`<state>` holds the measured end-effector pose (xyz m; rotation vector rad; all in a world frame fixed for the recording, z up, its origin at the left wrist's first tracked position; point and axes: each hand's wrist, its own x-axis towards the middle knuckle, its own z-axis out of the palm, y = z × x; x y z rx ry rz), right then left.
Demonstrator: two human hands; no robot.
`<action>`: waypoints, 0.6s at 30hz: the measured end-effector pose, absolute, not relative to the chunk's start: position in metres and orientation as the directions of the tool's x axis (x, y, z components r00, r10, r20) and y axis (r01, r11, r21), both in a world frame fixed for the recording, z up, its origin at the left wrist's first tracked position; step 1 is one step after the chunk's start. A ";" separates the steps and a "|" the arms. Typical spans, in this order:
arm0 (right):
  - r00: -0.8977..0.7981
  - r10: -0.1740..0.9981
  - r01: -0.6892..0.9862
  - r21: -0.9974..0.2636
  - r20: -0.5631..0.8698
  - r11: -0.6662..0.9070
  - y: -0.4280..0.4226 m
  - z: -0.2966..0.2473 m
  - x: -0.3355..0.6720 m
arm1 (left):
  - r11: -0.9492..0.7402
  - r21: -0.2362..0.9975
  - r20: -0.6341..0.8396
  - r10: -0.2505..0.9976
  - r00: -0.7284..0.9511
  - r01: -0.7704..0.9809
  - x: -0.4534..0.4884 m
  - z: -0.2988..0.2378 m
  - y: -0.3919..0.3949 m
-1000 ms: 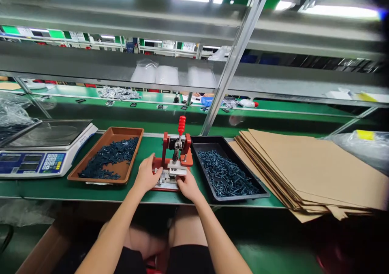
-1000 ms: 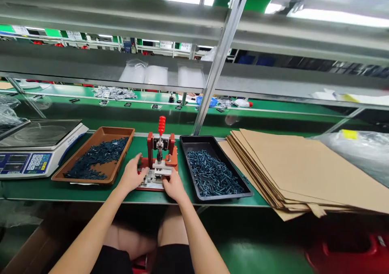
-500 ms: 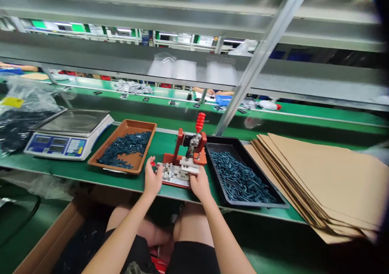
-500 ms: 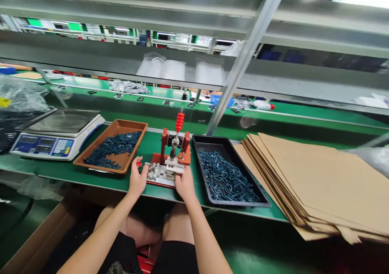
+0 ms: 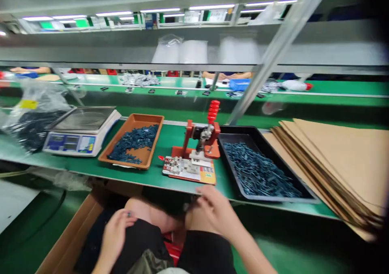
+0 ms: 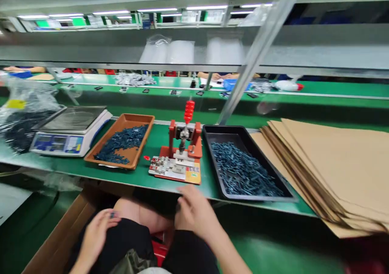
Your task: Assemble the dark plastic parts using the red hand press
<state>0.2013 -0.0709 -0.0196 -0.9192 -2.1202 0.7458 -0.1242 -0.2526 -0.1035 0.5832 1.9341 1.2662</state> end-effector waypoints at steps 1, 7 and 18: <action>-0.416 0.809 0.436 -0.690 0.416 0.579 -0.051 -0.011 0.224 | 0.472 0.877 -0.295 0.671 -0.681 0.085 -0.158 -0.114 -0.265; -0.112 0.937 0.773 -0.563 0.331 0.291 0.039 0.018 0.324 | 0.437 0.618 -0.002 0.832 -0.555 0.653 -0.278 -0.148 -0.241; -0.391 0.920 0.813 -0.475 -0.015 0.338 0.079 -0.023 0.320 | 0.190 0.341 -0.073 0.982 -0.175 0.921 -0.231 0.038 -0.036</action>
